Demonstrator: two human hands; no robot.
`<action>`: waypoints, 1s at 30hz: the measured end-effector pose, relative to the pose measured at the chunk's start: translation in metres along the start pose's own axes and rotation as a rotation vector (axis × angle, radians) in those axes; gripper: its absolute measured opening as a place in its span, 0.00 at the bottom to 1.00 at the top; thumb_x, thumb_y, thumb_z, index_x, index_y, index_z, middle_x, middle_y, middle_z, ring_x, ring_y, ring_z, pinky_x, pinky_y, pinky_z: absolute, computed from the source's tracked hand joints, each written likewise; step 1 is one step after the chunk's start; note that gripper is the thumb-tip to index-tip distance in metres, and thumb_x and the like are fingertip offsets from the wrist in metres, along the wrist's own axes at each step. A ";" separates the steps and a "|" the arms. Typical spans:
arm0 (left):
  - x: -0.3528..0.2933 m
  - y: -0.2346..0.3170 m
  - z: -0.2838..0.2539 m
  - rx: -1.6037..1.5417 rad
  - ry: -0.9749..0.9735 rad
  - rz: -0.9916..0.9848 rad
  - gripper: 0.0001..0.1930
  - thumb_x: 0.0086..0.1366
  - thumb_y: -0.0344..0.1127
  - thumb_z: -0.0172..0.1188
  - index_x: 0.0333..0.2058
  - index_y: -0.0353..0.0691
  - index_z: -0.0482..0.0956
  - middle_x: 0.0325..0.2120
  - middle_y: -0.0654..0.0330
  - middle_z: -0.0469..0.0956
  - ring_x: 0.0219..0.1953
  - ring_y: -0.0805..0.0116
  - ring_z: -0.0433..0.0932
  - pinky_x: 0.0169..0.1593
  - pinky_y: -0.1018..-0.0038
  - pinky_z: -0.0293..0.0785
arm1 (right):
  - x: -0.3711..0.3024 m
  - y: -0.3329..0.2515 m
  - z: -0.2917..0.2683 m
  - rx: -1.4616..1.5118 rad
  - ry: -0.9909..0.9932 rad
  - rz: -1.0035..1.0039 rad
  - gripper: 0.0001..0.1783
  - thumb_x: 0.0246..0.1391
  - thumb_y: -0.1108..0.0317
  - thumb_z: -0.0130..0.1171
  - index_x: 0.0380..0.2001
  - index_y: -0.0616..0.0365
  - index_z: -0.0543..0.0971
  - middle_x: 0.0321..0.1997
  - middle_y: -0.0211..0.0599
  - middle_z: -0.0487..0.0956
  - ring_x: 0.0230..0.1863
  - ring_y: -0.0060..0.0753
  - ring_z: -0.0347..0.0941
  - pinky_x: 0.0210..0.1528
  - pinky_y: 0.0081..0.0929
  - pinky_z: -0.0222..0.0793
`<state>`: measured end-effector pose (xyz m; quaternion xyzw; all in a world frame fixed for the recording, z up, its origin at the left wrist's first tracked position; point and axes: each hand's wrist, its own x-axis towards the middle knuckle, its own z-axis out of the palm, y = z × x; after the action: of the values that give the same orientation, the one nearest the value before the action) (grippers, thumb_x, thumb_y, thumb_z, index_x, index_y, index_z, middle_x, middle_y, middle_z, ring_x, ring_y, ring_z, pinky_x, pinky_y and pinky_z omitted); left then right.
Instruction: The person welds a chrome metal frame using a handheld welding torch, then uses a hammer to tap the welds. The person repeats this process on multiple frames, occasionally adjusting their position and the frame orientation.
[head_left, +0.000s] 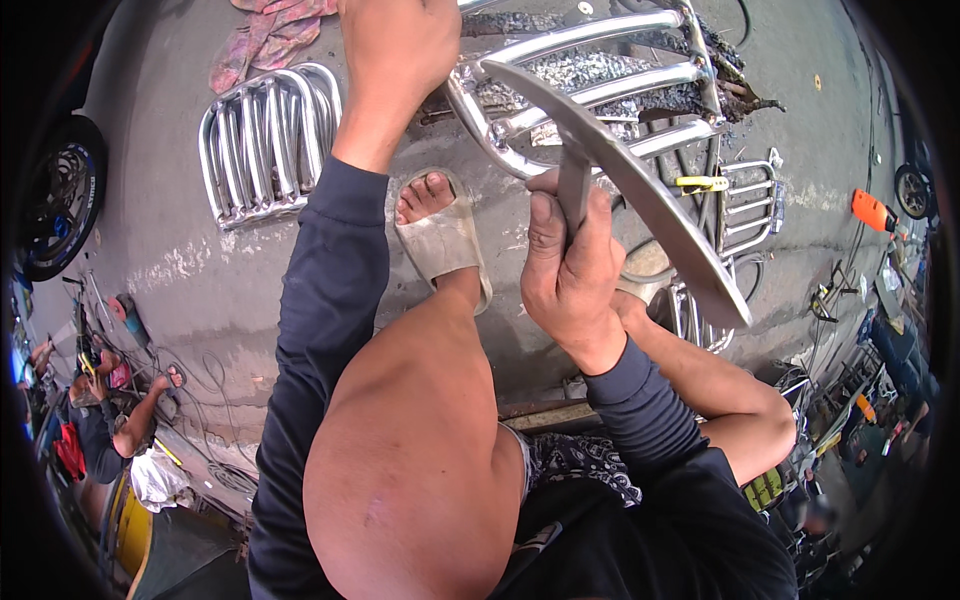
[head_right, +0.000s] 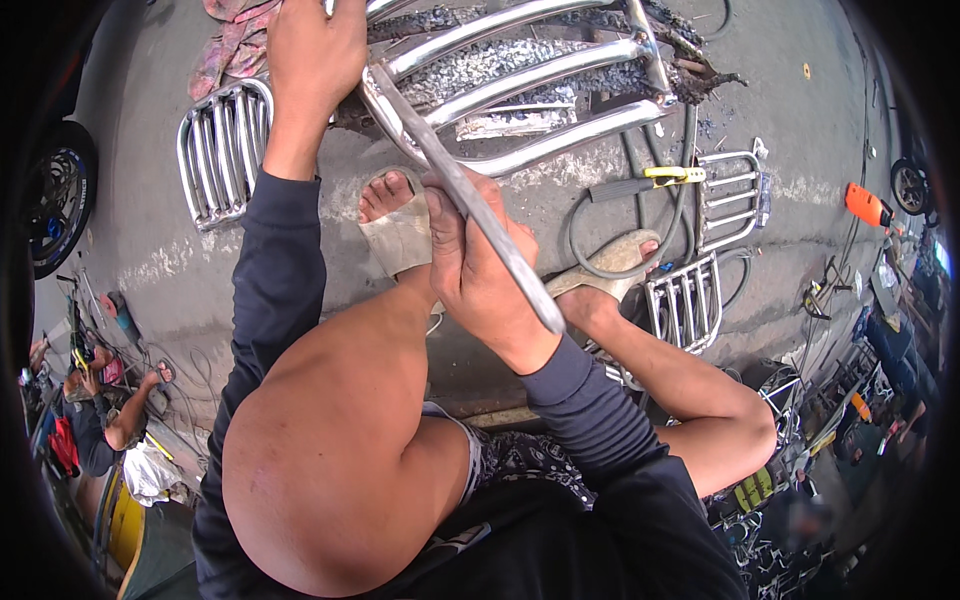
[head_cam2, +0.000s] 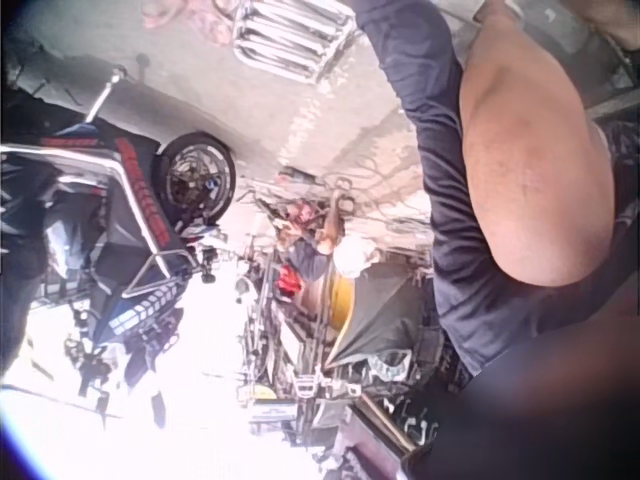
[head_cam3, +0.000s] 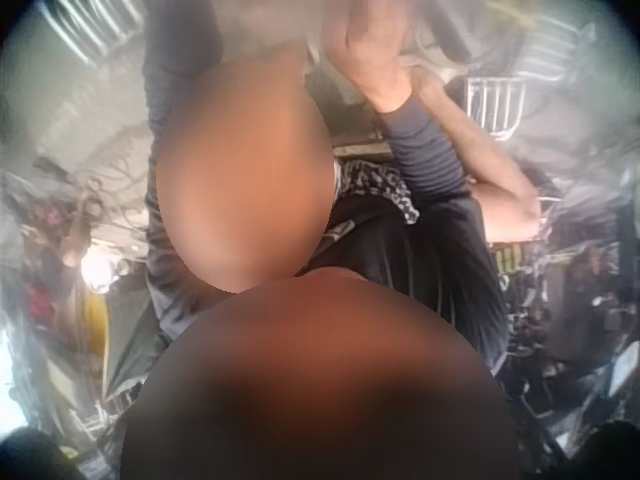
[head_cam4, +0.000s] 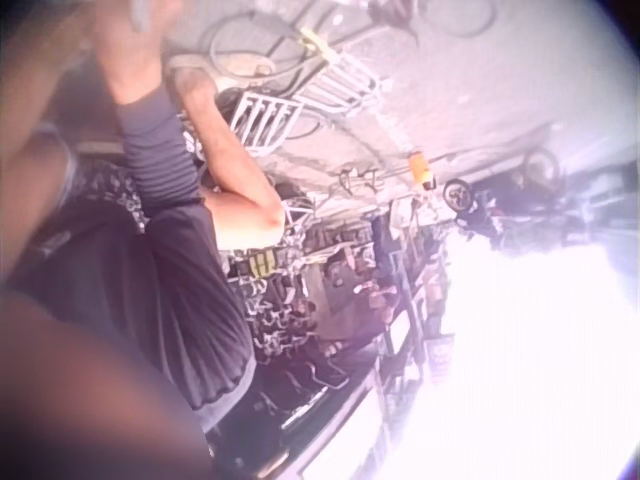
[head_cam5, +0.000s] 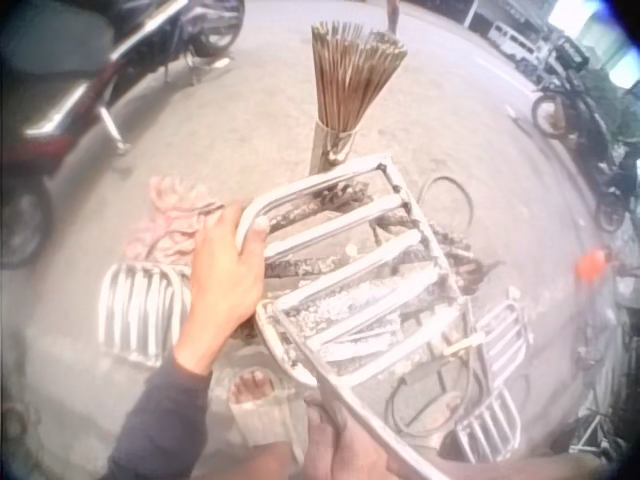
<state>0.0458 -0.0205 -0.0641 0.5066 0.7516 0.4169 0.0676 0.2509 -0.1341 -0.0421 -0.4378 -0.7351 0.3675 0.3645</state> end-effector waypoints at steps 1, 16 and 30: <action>0.000 0.000 0.001 0.006 -0.010 -0.016 0.19 0.71 0.39 0.57 0.53 0.31 0.79 0.47 0.37 0.81 0.53 0.37 0.78 0.58 0.52 0.71 | 0.000 0.002 0.001 -0.071 -0.065 0.048 0.10 0.72 0.73 0.54 0.50 0.68 0.73 0.34 0.38 0.81 0.24 0.25 0.73 0.27 0.25 0.69; 0.003 0.005 -0.003 -0.094 -0.032 -0.005 0.17 0.71 0.38 0.57 0.51 0.31 0.81 0.42 0.38 0.84 0.49 0.40 0.83 0.54 0.57 0.76 | 0.002 0.006 0.000 0.017 -0.008 0.079 0.08 0.71 0.72 0.57 0.49 0.62 0.76 0.32 0.41 0.83 0.25 0.32 0.77 0.28 0.27 0.71; 0.004 0.000 -0.001 -0.102 -0.029 0.027 0.19 0.70 0.36 0.56 0.53 0.27 0.81 0.43 0.36 0.85 0.49 0.45 0.84 0.56 0.60 0.76 | -0.019 0.006 -0.018 0.178 0.134 -0.026 0.11 0.71 0.70 0.57 0.49 0.67 0.77 0.32 0.39 0.82 0.26 0.30 0.77 0.30 0.26 0.73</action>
<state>0.0433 -0.0181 -0.0626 0.5187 0.7213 0.4483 0.0985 0.2753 -0.1449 -0.0427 -0.4175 -0.6793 0.3965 0.4551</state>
